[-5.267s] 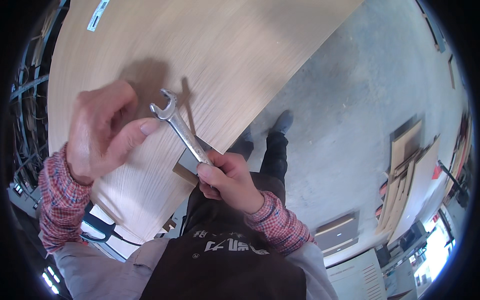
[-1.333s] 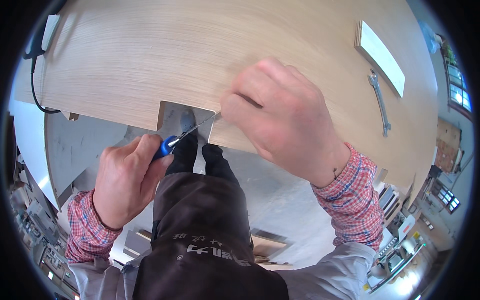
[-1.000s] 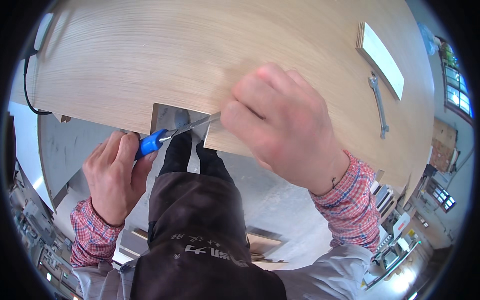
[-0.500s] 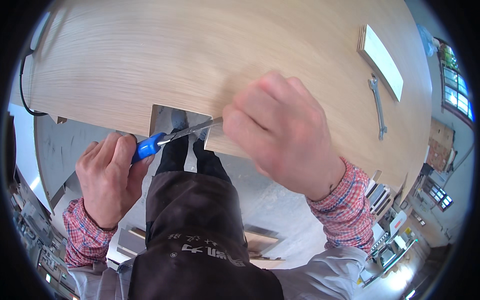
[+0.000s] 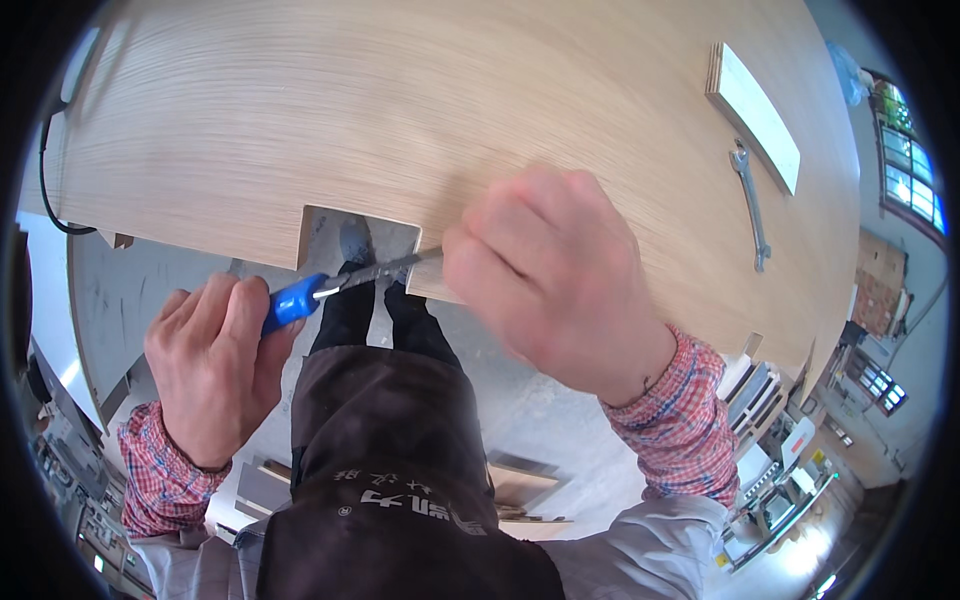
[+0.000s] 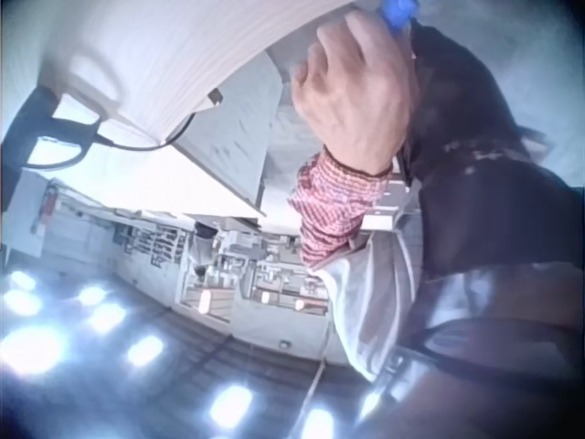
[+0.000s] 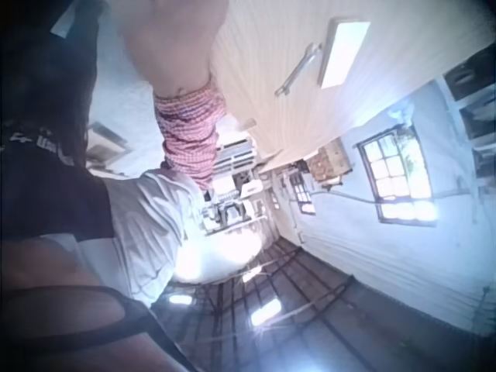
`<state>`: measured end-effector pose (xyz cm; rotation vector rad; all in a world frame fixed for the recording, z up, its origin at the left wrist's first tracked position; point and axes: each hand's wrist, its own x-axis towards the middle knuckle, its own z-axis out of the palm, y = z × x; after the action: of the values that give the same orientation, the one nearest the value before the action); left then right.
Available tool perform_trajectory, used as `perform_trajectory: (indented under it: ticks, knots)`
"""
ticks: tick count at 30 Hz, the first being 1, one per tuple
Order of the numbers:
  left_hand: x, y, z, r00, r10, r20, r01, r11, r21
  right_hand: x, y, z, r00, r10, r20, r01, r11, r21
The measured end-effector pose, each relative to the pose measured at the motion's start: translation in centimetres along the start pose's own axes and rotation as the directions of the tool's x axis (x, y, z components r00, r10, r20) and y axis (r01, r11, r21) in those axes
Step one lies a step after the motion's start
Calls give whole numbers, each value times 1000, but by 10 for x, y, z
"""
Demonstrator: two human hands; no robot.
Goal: The person uses a utility knife and a wrench to trim and smooth the edges of a rectangular cutout in a wooden board. They repeatedly scrape the edges and corners, then test the fit of a metal bracket into the cutout.
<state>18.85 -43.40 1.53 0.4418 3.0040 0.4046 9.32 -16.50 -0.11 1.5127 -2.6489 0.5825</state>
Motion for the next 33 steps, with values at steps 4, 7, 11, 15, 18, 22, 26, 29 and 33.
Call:
perform_trajectory:
  ticks: [4, 7, 11, 15, 18, 22, 26, 29, 33]
  knots:
    - [3, 2, -1, 999, -40, 16, 40, 999, -20, 6, 1, -1, 1000, 22, 6, -22, 999, -33]
    - [-8, 1, 4, 1000, -12, 2, 12, 997, -79, 1, -3, 4, 1000, -17, -26, 16, 999, -28]
    - [-4, 1, -2, 1000, 6, -24, -8, 997, -70, 5, 0, 0, 1000, -15, -15, 15, 999, -36]
    - [-13, 3, 5, 1000, -2, -9, 1, 995, -101, -9, -9, 9, 999, -22, -38, 21, 999, -42]
    - [-7, 3, 3, 1000, -14, -16, 13, 1000, -24, -2, -3, 3, 1000, 6, -15, -7, 1000, -23]
    - [-3, -2, 3, 1000, 9, 30, -7, 999, -39, 2, 2, 6, 997, 21, -69, -22, 1000, -18]
    - [-6, -1, 3, 1000, 6, -19, -7, 998, -69, -3, -1, 10, 995, 1, -99, -3, 1000, -16]
    - [-6, -3, 1, 1000, 9, 19, -8, 998, -59, -2, -5, 3, 999, 16, -50, -16, 1000, 7]
    - [-7, -1, 6, 999, 41, -5, -41, 994, -98, -12, -5, 5, 996, 27, -84, -25, 999, 21]
